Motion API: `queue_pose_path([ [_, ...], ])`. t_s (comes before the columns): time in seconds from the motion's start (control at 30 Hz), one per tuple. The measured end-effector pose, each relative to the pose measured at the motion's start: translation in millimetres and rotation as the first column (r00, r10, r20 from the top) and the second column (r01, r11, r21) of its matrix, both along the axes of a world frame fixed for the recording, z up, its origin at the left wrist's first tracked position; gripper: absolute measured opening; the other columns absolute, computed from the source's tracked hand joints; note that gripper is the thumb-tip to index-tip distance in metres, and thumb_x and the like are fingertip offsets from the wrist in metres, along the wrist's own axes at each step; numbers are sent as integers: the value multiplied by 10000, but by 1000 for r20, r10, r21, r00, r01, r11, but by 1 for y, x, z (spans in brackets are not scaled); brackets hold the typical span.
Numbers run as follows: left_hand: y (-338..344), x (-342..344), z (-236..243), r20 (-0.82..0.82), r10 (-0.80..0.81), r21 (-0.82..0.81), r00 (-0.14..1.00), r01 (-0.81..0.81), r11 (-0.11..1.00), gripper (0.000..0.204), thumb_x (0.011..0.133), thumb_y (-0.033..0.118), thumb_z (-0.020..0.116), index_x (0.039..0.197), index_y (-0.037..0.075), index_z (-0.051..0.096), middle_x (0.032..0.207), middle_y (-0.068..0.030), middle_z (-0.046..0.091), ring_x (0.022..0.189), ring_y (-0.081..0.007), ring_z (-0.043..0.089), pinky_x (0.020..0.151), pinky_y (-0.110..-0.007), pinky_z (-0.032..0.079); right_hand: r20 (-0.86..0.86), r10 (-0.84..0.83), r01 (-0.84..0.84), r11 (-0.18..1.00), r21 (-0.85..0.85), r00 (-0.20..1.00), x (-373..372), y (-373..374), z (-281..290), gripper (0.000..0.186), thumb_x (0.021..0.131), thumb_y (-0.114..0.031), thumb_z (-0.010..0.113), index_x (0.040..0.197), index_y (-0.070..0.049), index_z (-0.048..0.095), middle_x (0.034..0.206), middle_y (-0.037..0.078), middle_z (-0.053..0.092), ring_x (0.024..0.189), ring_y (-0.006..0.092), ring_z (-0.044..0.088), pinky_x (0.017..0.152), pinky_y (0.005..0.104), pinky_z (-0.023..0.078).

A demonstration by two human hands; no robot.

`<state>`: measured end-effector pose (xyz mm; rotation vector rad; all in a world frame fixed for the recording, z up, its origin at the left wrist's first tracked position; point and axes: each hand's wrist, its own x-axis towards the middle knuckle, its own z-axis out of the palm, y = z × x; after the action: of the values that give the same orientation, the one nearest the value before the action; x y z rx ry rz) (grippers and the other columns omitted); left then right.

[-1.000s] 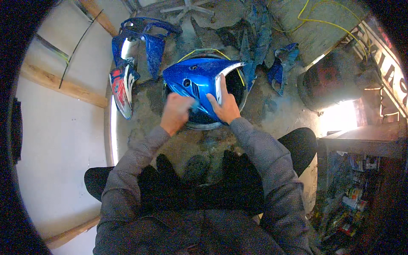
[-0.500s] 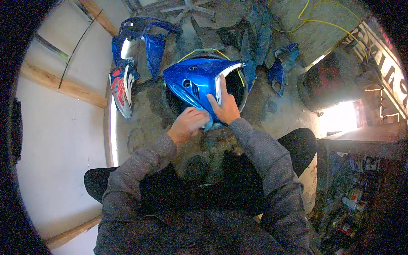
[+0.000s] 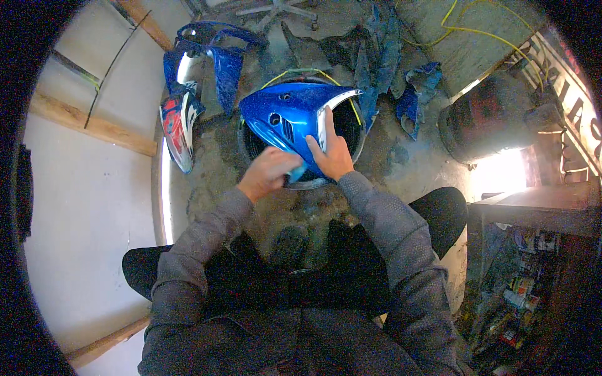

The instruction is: The person holds a motorcycle fairing over a bucket and sands its surface using a sanding sponge.

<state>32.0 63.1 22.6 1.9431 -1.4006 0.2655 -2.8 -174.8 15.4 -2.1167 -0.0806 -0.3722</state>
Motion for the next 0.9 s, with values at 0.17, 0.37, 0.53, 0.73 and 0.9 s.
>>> queue_pose_path([
  [0.17,20,35,12,38,350,-25,936,-350,937,438,759,-92,610,1123,113,741,1109,-81,773,973,-331,719,883,-462,520,23,-15,15,1000,-14,1000,2,1,-1,973,1022,-335,684,1725,-63,70,1094,391,722,914,545,729,830,550,576],
  [0.37,-9,-16,0,94,16,32,995,-19,999,535,727,-78,642,1225,92,739,1194,-90,775,1147,-268,739,992,-458,551,-29,1,-1,1000,2,1000,0,-2,-5,988,1008,-313,682,1729,-66,52,1080,395,721,894,540,729,817,540,572],
  [0.53,29,37,13,105,327,-11,939,-328,945,427,779,-86,618,1141,103,743,1123,-85,788,1015,-310,738,920,-453,522,-25,29,-28,999,43,999,0,-1,3,1005,968,-272,665,1728,-59,43,1009,384,725,842,536,721,803,542,569],
  [0.73,-12,-18,-4,41,35,-7,999,-34,999,481,702,-50,685,1161,91,721,1102,-85,764,990,-323,724,912,-459,536,7,42,-42,999,30,999,-1,-1,-2,1017,934,-246,654,1728,-55,48,917,363,715,780,520,709,761,541,557],
  [0.9,-1,7,7,58,117,5,991,-117,993,427,756,-38,672,1155,99,736,1046,-47,765,970,-285,727,944,-464,508,-59,21,-18,999,45,998,-3,-1,5,1021,929,-249,661,1730,-70,54,882,360,710,764,522,703,742,551,553],
])
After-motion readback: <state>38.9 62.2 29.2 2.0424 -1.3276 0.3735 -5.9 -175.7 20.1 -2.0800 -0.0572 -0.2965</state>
